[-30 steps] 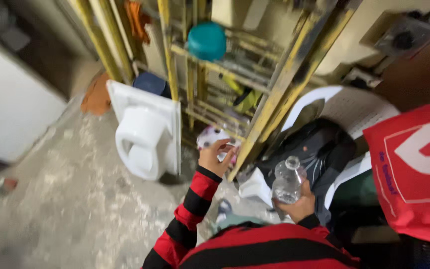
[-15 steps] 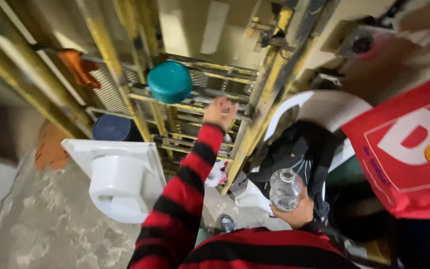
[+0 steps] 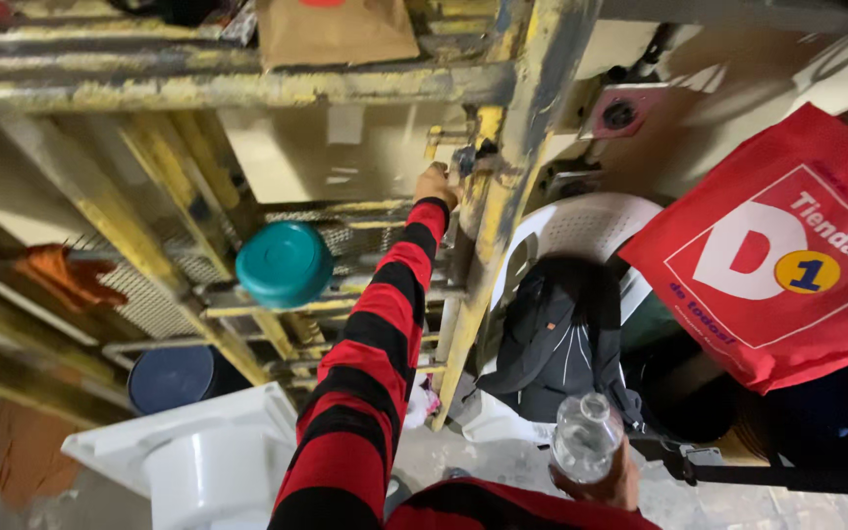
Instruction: The person picks up and opens a clear plastic bottle, pours liquid from it into a second clear plastic bottle, and then places both bottles down before closing a garage door.
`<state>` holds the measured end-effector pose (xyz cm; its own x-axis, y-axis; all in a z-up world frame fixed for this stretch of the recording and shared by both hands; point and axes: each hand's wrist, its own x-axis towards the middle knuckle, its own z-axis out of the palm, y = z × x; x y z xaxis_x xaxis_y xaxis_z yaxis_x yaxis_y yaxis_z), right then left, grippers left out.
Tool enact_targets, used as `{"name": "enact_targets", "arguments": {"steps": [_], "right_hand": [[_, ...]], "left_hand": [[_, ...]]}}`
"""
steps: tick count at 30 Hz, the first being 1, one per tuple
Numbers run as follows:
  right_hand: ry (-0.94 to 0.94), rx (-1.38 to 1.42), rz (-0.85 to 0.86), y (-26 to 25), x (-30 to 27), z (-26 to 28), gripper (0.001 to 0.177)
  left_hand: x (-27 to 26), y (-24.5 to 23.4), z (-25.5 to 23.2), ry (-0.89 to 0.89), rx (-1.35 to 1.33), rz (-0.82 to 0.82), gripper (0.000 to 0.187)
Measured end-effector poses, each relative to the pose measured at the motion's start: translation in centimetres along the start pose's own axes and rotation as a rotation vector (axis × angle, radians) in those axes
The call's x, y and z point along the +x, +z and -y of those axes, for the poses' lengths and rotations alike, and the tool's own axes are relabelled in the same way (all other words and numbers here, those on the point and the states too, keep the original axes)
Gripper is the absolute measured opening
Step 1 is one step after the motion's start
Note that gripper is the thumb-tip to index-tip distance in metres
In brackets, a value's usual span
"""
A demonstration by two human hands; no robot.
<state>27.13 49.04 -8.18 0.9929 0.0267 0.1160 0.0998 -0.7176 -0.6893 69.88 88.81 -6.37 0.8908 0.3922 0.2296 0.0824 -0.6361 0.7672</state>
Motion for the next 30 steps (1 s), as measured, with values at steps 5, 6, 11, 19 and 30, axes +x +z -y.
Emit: {"name": "enact_targets", "arguments": {"steps": [5, 6, 11, 19, 30], "right_hand": [[0.049, -0.014, -0.018, 0.6, -0.3, 0.2, 0.11], [0.052, -0.018, -0.021, 0.7, -0.2, 0.1, 0.11], [0.058, -0.025, -0.033, 0.7, 0.0, 0.2, 0.111], [0.009, -0.012, -0.01, 1.2, 2.7, -0.2, 0.111], [-0.119, 0.036, 0.05, 2.1, 7.2, -0.9, 0.112]], "left_hand": [[0.0, 0.5, -0.2, 0.058, -0.037, -0.005, 0.054], [0.0, 0.5, -0.2, 0.053, -0.059, 0.005, 0.05], [0.0, 1.9, 0.7, 0.107, -0.208, -0.074, 0.047], [-1.3, -3.3, 0.7, -0.098, -0.03, -0.004, 0.067], [-21.5, -20.5, -0.9, -0.104, 0.026, -0.238, 0.064]]}}
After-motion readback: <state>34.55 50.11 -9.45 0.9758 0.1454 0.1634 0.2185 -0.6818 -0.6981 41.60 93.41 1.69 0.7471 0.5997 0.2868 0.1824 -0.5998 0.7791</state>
